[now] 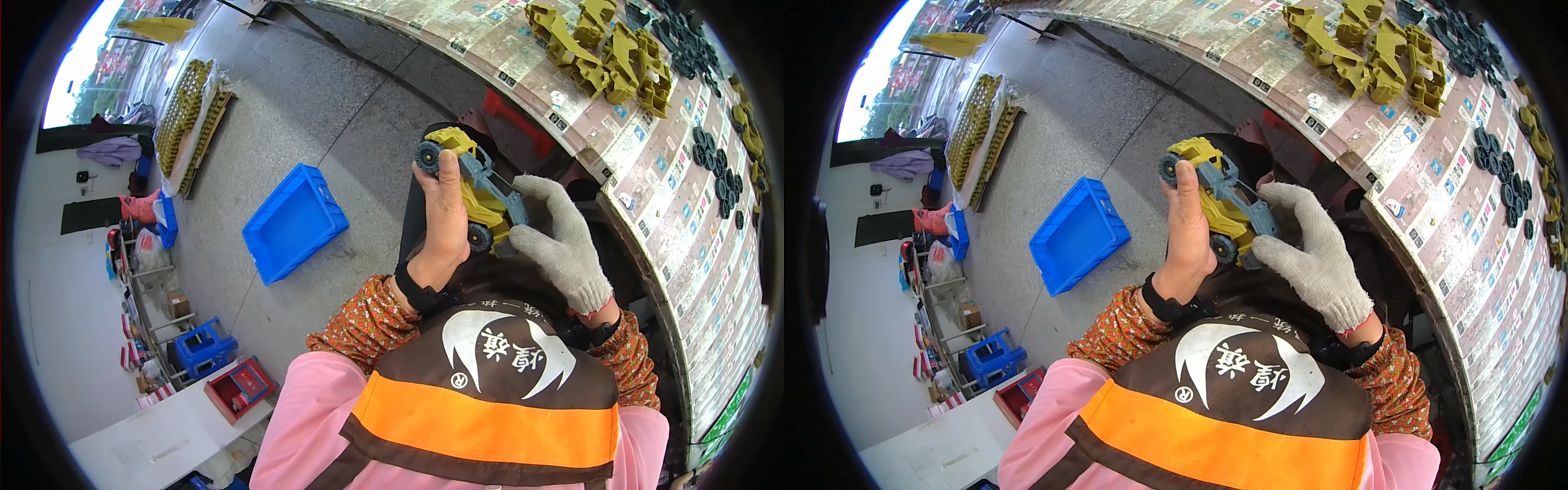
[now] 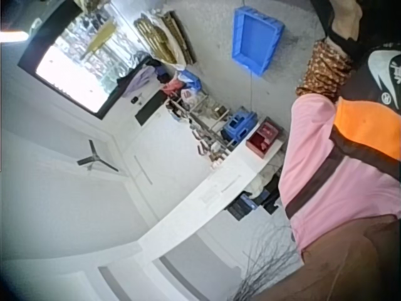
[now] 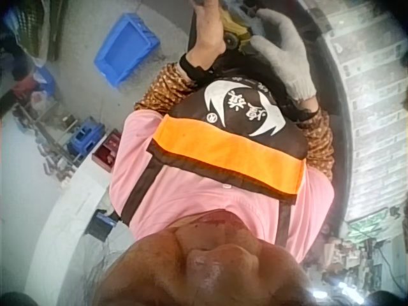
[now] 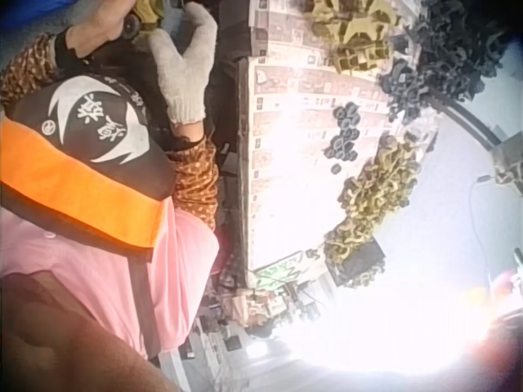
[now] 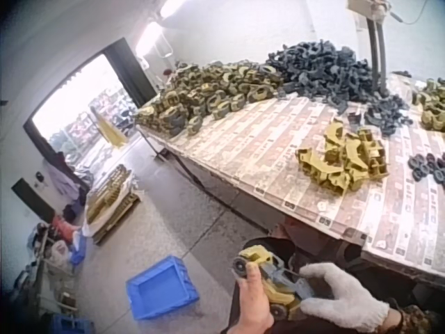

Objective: The person assembles small toy trucks by hand, picking up yellow chassis and grey chassis parts from a table covered in newspaper. They insert wheels into the chassis and combine the two main body parts to form complete toy trucks, placing the finished items back on the table.

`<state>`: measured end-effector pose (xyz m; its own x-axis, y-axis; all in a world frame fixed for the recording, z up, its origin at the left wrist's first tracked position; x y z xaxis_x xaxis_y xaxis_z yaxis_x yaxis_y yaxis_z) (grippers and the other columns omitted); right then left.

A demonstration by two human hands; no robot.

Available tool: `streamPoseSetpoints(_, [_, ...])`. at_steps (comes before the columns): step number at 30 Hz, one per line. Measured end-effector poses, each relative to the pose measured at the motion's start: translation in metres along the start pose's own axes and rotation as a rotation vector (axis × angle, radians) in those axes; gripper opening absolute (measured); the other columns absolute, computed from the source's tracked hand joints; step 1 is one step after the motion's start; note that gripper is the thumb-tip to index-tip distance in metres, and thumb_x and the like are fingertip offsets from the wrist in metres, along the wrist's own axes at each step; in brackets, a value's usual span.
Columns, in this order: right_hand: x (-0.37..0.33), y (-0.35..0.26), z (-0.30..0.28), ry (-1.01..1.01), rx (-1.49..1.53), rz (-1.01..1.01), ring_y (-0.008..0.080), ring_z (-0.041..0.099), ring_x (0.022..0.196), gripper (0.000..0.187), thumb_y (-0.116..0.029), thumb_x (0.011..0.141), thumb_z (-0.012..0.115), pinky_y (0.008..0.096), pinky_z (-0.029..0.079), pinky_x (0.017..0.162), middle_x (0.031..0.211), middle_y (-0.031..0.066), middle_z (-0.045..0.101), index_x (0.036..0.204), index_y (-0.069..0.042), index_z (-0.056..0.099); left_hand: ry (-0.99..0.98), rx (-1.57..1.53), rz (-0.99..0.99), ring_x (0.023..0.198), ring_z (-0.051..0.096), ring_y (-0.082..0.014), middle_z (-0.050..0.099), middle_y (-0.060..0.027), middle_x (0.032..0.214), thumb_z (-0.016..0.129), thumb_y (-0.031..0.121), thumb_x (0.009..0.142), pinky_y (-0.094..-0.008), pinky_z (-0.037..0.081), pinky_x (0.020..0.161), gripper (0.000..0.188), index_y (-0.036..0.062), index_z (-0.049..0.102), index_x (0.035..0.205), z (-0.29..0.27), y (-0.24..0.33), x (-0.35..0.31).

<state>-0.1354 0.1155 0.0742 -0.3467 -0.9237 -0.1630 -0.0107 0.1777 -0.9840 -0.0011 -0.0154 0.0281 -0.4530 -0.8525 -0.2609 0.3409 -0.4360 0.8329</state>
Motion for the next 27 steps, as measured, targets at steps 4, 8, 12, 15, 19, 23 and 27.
streamPoseSetpoints(4, [0.001, -0.002, -0.001, -0.002, -0.148, -0.115, 0.0228, 0.062, 0.132, 0.061, -0.012, 0.089, 0.078, 0.0362, 0.046, 0.115, 0.141, 0.0137, 0.065, 0.146, -0.002, 0.058, -0.042, 0.023, 0.078, 0.123, 0.057, -0.015, 0.052, -0.0049, 0.136, 0.054, 0.057, 0.111, -0.0356, 0.05, 0.109, 0.063, 0.016, 0.028, 0.151, 0.007, 0.004, -0.003])
streamPoseSetpoints(8, [0.004, 0.004, -0.006, -0.027, -0.161, -0.119, 0.0237, 0.061, 0.135, 0.063, -0.013, 0.087, 0.078, 0.0368, 0.045, 0.116, 0.143, 0.0139, 0.064, 0.146, -0.002, 0.058, -0.114, 0.031, 0.109, 0.119, 0.058, -0.0137, 0.052, -0.0049, 0.134, 0.05, 0.055, 0.113, -0.0347, 0.051, 0.106, 0.052, 0.0193, 0.031, 0.146, 0.015, 0.01, -0.006])
streamPoseSetpoints(12, [0.003, 0.011, -0.004, -0.044, 0.001, -0.017, 0.0224, 0.061, 0.13, 0.066, -0.014, 0.084, 0.078, 0.036, 0.046, 0.114, 0.137, 0.0124, 0.065, 0.145, -0.001, 0.057, -0.166, 0.015, 0.019, 0.118, 0.058, -0.014, 0.053, -0.005, 0.133, 0.048, 0.053, 0.114, -0.0327, 0.051, 0.104, 0.049, 0.0179, 0.033, 0.145, 0.011, 0.007, -0.002])
streamPoseSetpoints(15, [0.0, 0.011, -0.004, -0.043, 0.097, 0.086, 0.02, 0.061, 0.122, 0.064, -0.013, 0.082, 0.075, 0.0343, 0.048, 0.11, 0.13, 0.0104, 0.064, 0.143, -0.001, 0.057, -0.138, 0.067, 0.029, 0.118, 0.059, -0.0143, 0.053, -0.005, 0.132, 0.048, 0.052, 0.115, -0.0326, 0.052, 0.104, 0.047, 0.0173, 0.036, 0.144, 0.008, 0.003, 0.003])
streamPoseSetpoints(19, [-0.002, 0.004, -0.009, -0.044, 0.328, 0.166, 0.0162, 0.06, 0.115, 0.063, -0.011, 0.081, 0.071, 0.0322, 0.049, 0.105, 0.127, 0.0078, 0.063, 0.141, -0.002, 0.057, -0.179, 0.056, 0.055, 0.123, 0.06, -0.0148, 0.057, -0.0075, 0.138, 0.047, 0.053, 0.115, -0.0339, 0.052, 0.108, 0.054, 0.0148, 0.034, 0.151, -0.009, -0.005, 0.017])
streamPoseSetpoints(23, [0.0, 0.0, -0.016, 0.031, 0.388, 0.146, 0.0148, 0.059, 0.114, 0.064, -0.008, 0.081, 0.069, 0.0318, 0.051, 0.102, 0.128, 0.0068, 0.062, 0.143, -0.001, 0.056, -0.206, 0.051, -0.078, 0.112, 0.068, -0.0189, 0.064, -0.0102, 0.133, 0.039, 0.062, 0.113, -0.0378, 0.058, 0.101, 0.065, 0.0094, 0.044, 0.152, -0.009, -0.005, 0.016])
streamPoseSetpoints(27, [-0.002, -0.024, -0.026, 0.104, 0.403, 0.131, 0.016, 0.059, 0.117, 0.066, -0.005, 0.082, 0.066, 0.033, 0.051, 0.104, 0.131, 0.0077, 0.061, 0.146, -0.001, 0.053, -0.213, 0.021, -0.204, 0.098, 0.074, -0.0241, 0.072, -0.0121, 0.114, 0.031, 0.079, 0.106, -0.0426, 0.062, 0.092, 0.087, 0.0044, 0.061, 0.141, -0.003, -0.006, 0.01])
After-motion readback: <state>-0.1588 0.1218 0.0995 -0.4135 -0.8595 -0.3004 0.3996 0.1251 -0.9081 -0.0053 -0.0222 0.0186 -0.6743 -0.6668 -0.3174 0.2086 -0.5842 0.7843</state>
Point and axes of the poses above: each hand's wrist, its own x-axis towards the middle knuckle, its own z-axis out of the palm, y = z × x, the point moved 3 cm from there along x, towards the middle knuckle
